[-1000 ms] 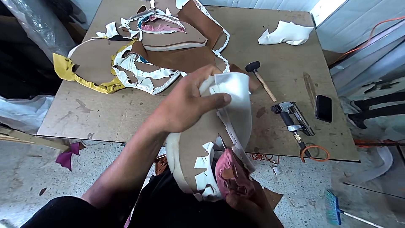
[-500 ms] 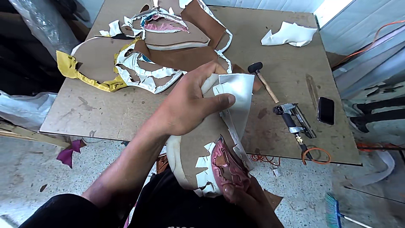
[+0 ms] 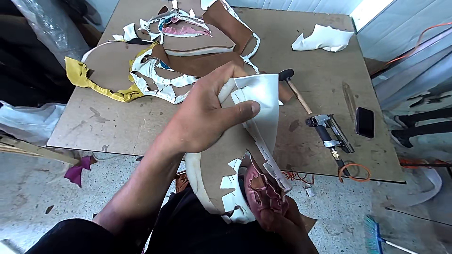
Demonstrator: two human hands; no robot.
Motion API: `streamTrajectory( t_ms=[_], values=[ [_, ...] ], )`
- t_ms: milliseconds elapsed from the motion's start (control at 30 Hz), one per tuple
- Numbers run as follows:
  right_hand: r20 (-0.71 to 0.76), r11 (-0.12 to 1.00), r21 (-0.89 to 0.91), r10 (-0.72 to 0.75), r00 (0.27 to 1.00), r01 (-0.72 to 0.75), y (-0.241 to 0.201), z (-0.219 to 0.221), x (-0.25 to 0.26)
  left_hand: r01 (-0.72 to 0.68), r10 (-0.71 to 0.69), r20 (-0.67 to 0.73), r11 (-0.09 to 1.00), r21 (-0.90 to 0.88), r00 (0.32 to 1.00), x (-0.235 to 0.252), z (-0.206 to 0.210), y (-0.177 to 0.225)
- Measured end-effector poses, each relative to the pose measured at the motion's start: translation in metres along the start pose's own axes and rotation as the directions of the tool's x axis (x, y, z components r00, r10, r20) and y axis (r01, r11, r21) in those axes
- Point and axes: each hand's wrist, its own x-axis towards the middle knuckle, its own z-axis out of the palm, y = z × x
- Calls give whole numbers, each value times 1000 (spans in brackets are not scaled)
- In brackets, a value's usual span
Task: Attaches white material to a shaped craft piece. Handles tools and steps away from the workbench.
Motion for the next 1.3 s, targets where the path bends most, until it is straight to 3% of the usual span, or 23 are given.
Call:
streamTrajectory(
  t_ms=[267,433,1300],
  values=[
    [-40,990,-136,14,999,-19,-5,14,6,44,-43,-19,999,4,999,-6,0,-7],
    [53,984,-158,95,994,-85,-11,3,0,40,-40,-11,999,-22,999,-10,-2,-5],
    [-38,997,79,-11,999,13,1,32,9,-22,25,-39,996,83,999,-17,6,7]
  ],
)
